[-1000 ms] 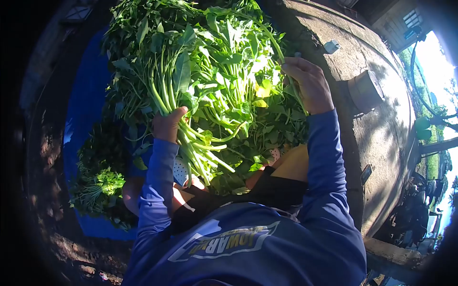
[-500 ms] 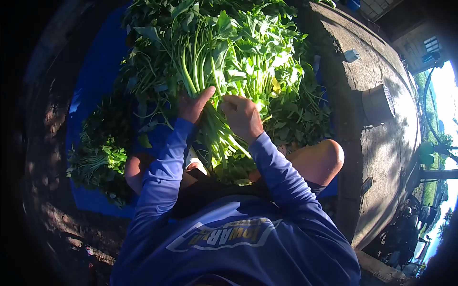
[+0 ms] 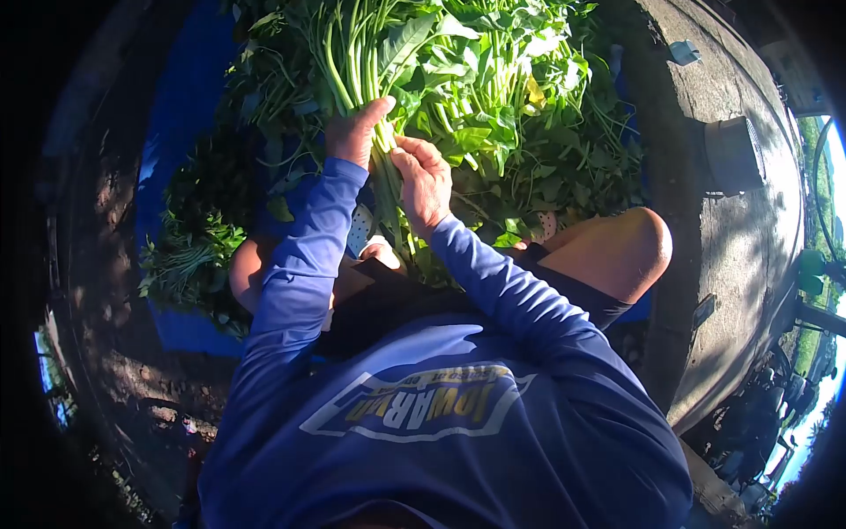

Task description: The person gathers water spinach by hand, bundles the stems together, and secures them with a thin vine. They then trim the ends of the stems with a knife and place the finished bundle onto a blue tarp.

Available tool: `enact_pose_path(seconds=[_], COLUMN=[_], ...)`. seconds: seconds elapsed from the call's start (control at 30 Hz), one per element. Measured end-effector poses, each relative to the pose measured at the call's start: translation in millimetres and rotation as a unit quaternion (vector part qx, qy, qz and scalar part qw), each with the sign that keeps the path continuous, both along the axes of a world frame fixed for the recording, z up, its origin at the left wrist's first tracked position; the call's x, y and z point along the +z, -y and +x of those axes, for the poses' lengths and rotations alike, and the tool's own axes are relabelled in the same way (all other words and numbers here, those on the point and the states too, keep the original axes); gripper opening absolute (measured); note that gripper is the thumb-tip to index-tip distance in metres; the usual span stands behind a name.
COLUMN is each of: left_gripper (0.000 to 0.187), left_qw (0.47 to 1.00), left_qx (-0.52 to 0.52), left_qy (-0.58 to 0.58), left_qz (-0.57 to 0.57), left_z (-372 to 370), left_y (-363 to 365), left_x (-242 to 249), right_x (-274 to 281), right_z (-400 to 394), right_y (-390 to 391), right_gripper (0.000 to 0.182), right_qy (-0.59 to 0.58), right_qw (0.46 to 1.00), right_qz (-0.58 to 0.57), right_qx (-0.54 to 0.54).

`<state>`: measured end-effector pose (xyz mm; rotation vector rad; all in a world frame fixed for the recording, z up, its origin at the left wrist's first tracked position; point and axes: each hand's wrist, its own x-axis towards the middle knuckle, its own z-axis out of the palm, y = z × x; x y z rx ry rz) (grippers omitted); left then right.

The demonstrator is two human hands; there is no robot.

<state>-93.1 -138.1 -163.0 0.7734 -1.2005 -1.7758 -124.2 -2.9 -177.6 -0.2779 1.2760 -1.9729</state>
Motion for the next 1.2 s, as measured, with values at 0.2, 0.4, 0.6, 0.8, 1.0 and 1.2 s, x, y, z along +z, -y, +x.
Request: enact_pose_path(seconds=[0.2, 0.4, 0.6, 0.8, 1.0, 1.2], left_gripper=[0.030, 0.042, 0.047, 0.048, 0.042, 0.040], left_qw=[0.998, 0.998, 0.990, 0.986, 0.993, 0.998], left_qx=[-0.017, -0.037, -0.103, -0.126, -0.104, -0.014], left_qy=[0.005, -0.031, -0.097, -0.110, -0.063, -0.059], left_qz=[-0.053, -0.037, 0.020, 0.024, 0.001, 0.029], left_z=[16.2, 39.5, 35.5, 28.4, 32.4, 40.3], left_y=[37.5, 50.0, 35.8, 23.0, 26.1, 38.4], left_x=[28.2, 66.4, 90.9, 92.9, 93.0, 100.1], right_x=[52.8, 135.4, 145.4, 126.1, 110.6, 30.3], right_z=[-53.9, -126.4, -79.7, -65.4, -71.7, -105.8], right_y=[0.6, -68.9, -70.5, -45.1, -64.2, -107.4], right_gripper=[0.038, 0.029, 0.024, 0.027, 0.014, 0.020], right_qy=[0.153, -0.168, -0.496, -0.601, -0.580, -0.399], right_qw=[0.977, 0.984, 0.845, 0.755, 0.759, 0.725], right_qz=[-0.080, -0.043, 0.072, 0.042, 0.119, 0.368], right_qx=[0.128, 0.047, 0.184, 0.259, 0.271, 0.424])
